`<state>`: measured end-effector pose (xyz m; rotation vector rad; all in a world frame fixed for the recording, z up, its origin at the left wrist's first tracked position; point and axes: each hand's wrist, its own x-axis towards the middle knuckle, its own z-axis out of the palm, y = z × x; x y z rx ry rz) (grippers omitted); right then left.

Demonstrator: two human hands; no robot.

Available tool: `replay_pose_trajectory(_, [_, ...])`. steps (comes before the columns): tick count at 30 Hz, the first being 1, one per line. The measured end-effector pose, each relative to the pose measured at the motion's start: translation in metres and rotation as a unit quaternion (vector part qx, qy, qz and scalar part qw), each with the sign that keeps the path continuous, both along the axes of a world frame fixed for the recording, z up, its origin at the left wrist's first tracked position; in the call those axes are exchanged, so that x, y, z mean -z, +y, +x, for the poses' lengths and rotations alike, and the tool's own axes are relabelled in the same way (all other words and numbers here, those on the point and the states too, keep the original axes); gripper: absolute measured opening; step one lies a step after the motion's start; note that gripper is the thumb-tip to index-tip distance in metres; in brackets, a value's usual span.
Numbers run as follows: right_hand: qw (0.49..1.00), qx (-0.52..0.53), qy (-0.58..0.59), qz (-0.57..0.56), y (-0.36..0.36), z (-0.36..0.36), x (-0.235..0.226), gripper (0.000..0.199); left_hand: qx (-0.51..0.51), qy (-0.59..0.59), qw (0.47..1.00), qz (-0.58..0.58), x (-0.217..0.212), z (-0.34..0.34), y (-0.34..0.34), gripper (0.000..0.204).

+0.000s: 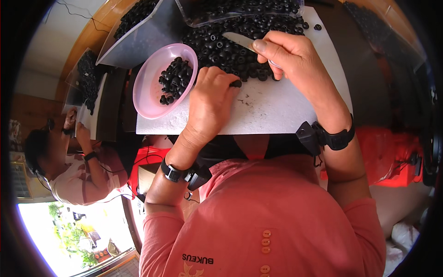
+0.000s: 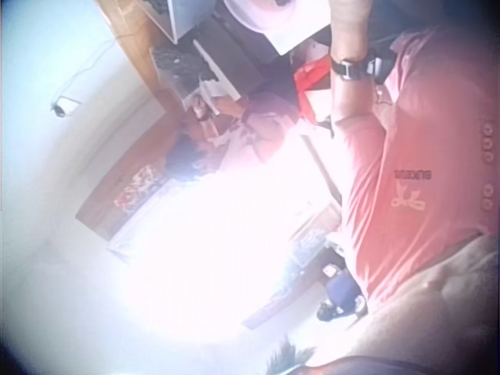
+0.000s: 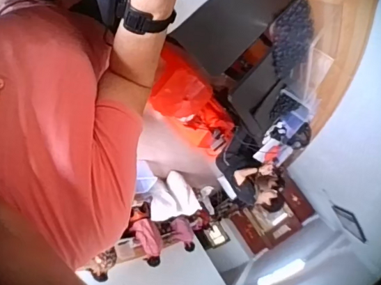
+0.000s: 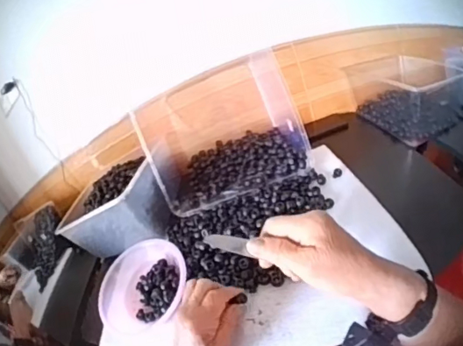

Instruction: The person is trimming flash from small black circular rubber parts using a small utility knife.

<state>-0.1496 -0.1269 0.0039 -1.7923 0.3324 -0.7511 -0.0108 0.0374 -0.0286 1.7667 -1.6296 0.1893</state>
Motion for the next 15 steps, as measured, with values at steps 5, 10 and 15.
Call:
replay_pose_trajectory(5, [0.996, -0.027, 0.041, -0.071, 0.001, -0.002, 0.001, 0.030, 0.053, 0.459, 0.887, 0.010, -0.017, -0.005, -0.003, 0.020])
replay_pose_trajectory(10, [0.991, -0.018, 0.037, -0.130, 0.003, -0.001, 0.002, 0.031, 0.077, 0.607, 0.790, -0.041, -0.019, -0.017, -0.014, 0.017])
replay_pose_trajectory(15, [0.992, 0.000, 0.022, -0.125, 0.003, 0.000, 0.001, 0.030, 0.098, 0.652, 0.746, -0.088, -0.016, -0.015, -0.021, 0.013])
